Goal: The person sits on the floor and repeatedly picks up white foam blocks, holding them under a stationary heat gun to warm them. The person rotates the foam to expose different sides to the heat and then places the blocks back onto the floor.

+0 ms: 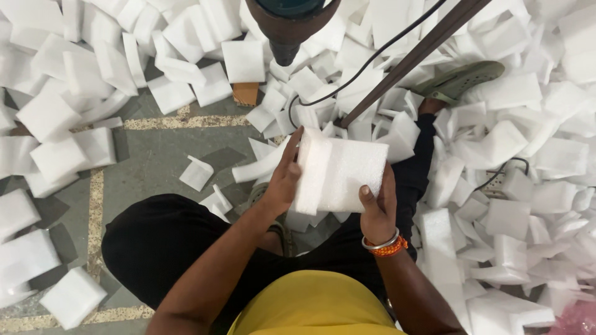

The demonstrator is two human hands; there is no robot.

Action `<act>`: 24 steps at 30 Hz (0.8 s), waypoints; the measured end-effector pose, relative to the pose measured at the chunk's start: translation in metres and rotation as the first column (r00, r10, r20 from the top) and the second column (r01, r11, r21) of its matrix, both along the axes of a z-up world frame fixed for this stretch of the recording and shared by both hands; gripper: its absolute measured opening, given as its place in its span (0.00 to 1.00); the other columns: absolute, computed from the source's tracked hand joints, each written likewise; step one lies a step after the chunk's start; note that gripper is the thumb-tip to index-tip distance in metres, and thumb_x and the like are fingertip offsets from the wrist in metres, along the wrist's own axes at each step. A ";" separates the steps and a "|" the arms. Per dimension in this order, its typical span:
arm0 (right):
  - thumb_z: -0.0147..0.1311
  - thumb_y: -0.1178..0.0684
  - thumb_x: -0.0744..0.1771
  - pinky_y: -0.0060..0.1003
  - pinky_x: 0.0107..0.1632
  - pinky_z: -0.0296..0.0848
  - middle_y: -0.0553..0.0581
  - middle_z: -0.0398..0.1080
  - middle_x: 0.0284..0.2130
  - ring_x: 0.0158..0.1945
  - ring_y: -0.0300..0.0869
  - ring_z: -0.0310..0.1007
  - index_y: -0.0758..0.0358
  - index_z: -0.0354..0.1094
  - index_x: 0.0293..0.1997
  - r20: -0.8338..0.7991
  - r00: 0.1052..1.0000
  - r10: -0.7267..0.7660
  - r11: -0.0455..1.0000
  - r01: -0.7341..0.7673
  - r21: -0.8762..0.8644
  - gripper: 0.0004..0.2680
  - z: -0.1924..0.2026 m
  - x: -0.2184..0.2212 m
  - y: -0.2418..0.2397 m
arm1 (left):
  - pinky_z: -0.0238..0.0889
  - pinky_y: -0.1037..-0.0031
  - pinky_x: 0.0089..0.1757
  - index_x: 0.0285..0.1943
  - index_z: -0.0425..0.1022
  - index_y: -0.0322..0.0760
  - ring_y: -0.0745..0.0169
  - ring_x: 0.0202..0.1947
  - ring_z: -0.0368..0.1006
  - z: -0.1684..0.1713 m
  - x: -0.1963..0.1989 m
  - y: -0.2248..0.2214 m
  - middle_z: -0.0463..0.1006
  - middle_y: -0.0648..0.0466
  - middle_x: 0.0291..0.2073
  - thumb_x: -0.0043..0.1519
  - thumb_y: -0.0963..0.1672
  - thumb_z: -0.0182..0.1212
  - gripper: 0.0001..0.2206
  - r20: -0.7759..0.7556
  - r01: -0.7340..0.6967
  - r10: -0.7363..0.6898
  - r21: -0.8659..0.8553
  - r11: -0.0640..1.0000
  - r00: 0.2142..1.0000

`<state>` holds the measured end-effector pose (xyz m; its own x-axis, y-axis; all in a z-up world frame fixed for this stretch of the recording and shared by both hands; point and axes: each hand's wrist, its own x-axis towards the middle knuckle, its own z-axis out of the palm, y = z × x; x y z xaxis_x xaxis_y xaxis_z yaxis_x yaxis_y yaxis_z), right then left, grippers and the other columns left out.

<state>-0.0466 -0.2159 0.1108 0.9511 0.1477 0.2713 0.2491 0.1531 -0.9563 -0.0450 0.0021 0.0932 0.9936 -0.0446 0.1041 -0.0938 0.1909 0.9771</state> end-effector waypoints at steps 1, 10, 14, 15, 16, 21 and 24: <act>0.53 0.44 0.72 0.42 0.67 0.62 0.61 0.62 0.65 0.66 0.45 0.63 0.71 0.47 0.76 -0.042 0.999 0.005 1.000 -0.005 0.019 0.27 -0.002 0.000 -0.001 | 0.56 0.53 0.64 0.84 0.37 0.34 0.39 0.67 0.62 0.000 0.001 0.001 0.63 0.32 0.67 0.64 0.61 0.52 0.46 -0.081 0.014 -0.019 -0.061 0.998 0.997; 0.55 0.45 0.70 0.46 0.67 0.64 0.61 0.64 0.64 0.67 0.47 0.63 0.69 0.49 0.75 -0.207 0.977 0.053 0.985 -0.017 0.173 0.27 -0.017 0.013 -0.018 | 0.64 0.51 0.57 0.79 0.44 0.39 0.41 0.62 0.67 0.010 0.012 0.006 0.66 0.32 0.63 0.57 0.53 0.64 0.43 -0.456 -0.040 0.040 0.009 0.999 0.889; 0.55 0.46 0.70 0.46 0.69 0.62 0.61 0.61 0.66 0.69 0.46 0.62 0.69 0.46 0.77 -0.111 0.993 0.030 0.996 -0.021 0.083 0.28 -0.018 0.012 -0.015 | 0.49 0.55 0.67 0.86 0.37 0.38 0.42 0.74 0.55 0.005 0.004 0.006 0.54 0.35 0.77 0.65 0.56 0.58 0.44 -0.205 0.148 -0.143 0.010 0.989 0.968; 0.55 0.46 0.71 0.45 0.70 0.62 0.60 0.60 0.67 0.69 0.45 0.61 0.69 0.46 0.77 -0.062 0.998 0.014 0.999 -0.011 0.043 0.28 -0.018 0.012 -0.014 | 0.47 0.54 0.68 0.86 0.34 0.39 0.41 0.76 0.51 0.004 0.002 0.007 0.50 0.35 0.79 0.64 0.55 0.59 0.46 -0.158 0.178 -0.172 0.024 0.984 0.972; 0.55 0.46 0.71 0.45 0.70 0.62 0.61 0.59 0.68 0.69 0.46 0.61 0.69 0.45 0.78 -0.033 0.999 0.019 1.000 -0.019 0.009 0.28 -0.017 0.012 -0.012 | 0.45 0.53 0.69 0.86 0.31 0.39 0.40 0.77 0.48 0.003 0.002 0.007 0.45 0.36 0.80 0.64 0.55 0.60 0.47 -0.111 0.208 -0.203 0.039 0.977 0.973; 0.54 0.49 0.70 0.45 0.67 0.66 0.63 0.61 0.66 0.67 0.47 0.63 0.68 0.41 0.78 0.034 0.998 0.056 0.993 -0.052 -0.109 0.29 -0.010 0.012 -0.007 | 0.51 0.53 0.67 0.82 0.28 0.38 0.40 0.74 0.53 0.012 0.002 0.005 0.50 0.37 0.77 0.58 0.51 0.67 0.51 -0.207 0.130 -0.093 0.172 0.977 0.974; 0.54 0.50 0.70 0.45 0.65 0.68 0.64 0.62 0.64 0.65 0.47 0.65 0.68 0.41 0.78 0.033 0.997 0.071 0.993 -0.068 -0.095 0.29 -0.008 0.011 -0.005 | 0.53 0.53 0.67 0.83 0.29 0.38 0.40 0.74 0.55 0.020 0.000 0.005 0.52 0.37 0.77 0.58 0.50 0.67 0.51 -0.204 0.087 -0.066 0.096 0.992 0.977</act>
<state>-0.0355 -0.2207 0.1031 0.9273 0.2395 0.2877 0.2761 0.0813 -0.9577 -0.0449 0.0067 0.1129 0.9869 -0.1213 -0.1059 0.1167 0.0860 0.9894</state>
